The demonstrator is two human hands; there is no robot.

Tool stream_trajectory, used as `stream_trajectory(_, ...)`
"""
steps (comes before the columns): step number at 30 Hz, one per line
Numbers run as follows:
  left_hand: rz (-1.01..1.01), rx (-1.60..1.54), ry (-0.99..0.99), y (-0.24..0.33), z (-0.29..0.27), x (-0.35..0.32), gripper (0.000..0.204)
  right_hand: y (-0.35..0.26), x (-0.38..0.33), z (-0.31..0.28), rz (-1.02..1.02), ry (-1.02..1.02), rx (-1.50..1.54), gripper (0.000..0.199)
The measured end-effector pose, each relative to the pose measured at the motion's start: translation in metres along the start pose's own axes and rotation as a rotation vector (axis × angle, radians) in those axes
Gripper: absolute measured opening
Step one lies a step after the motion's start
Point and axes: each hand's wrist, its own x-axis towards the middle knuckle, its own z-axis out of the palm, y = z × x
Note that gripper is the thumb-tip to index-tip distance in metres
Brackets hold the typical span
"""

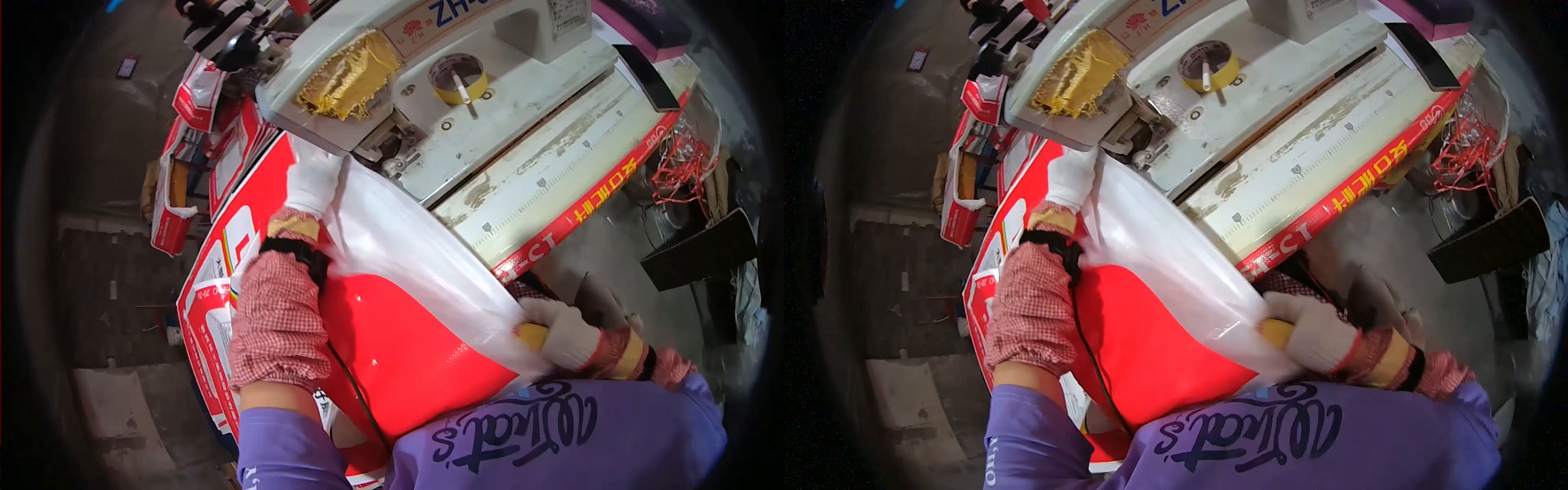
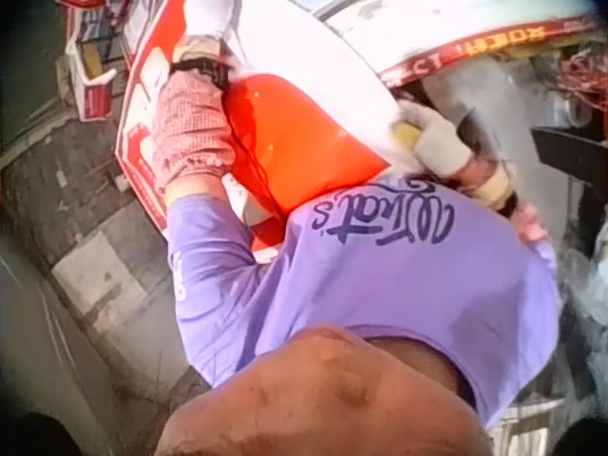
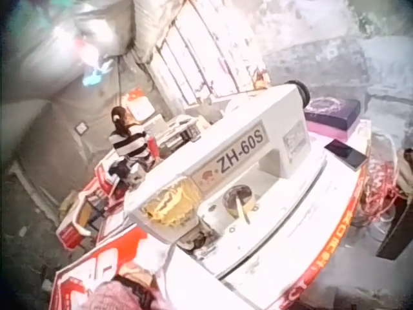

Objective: Sewing and sealing large plastic fertilizer bags using an industrial sewing machine.

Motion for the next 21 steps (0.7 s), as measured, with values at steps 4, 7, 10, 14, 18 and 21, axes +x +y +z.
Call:
stream_trajectory(4, -0.112, -0.401, 0.100, 0.002, 0.016, 0.004, 0.011, 0.005, -0.004, 0.001, 0.238, 0.143, 0.197, 0.022)
stream_trajectory(7, -0.062, -0.608, 0.259, -0.011, 0.030, 0.003, 0.015, -0.009, -0.006, 0.009, 0.216, 0.231, 0.590, 0.020)
stream_trajectory(10, -0.062, -0.587, 0.097, -0.005, 0.010, 0.009, 0.014, -0.008, -0.014, 0.006, -0.016, 0.341, -0.217, 0.013)
stream_trajectory(14, -0.046, -0.509, -0.174, 0.003, -0.031, -0.001, 0.016, -0.017, -0.017, 0.001, -0.128, 0.160, -1.048, 0.020)
stream_trajectory(18, -0.024, -0.399, -0.458, 0.011, -0.036, 0.006, 0.018, -0.018, -0.007, 0.012, 0.015, 0.038, -1.230, 0.028)
stream_trajectory(21, -0.193, -0.363, -0.412, -0.019, -0.005, 0.033, 0.020, -0.016, 0.033, 0.018, -0.113, 0.128, -1.187, 0.026)
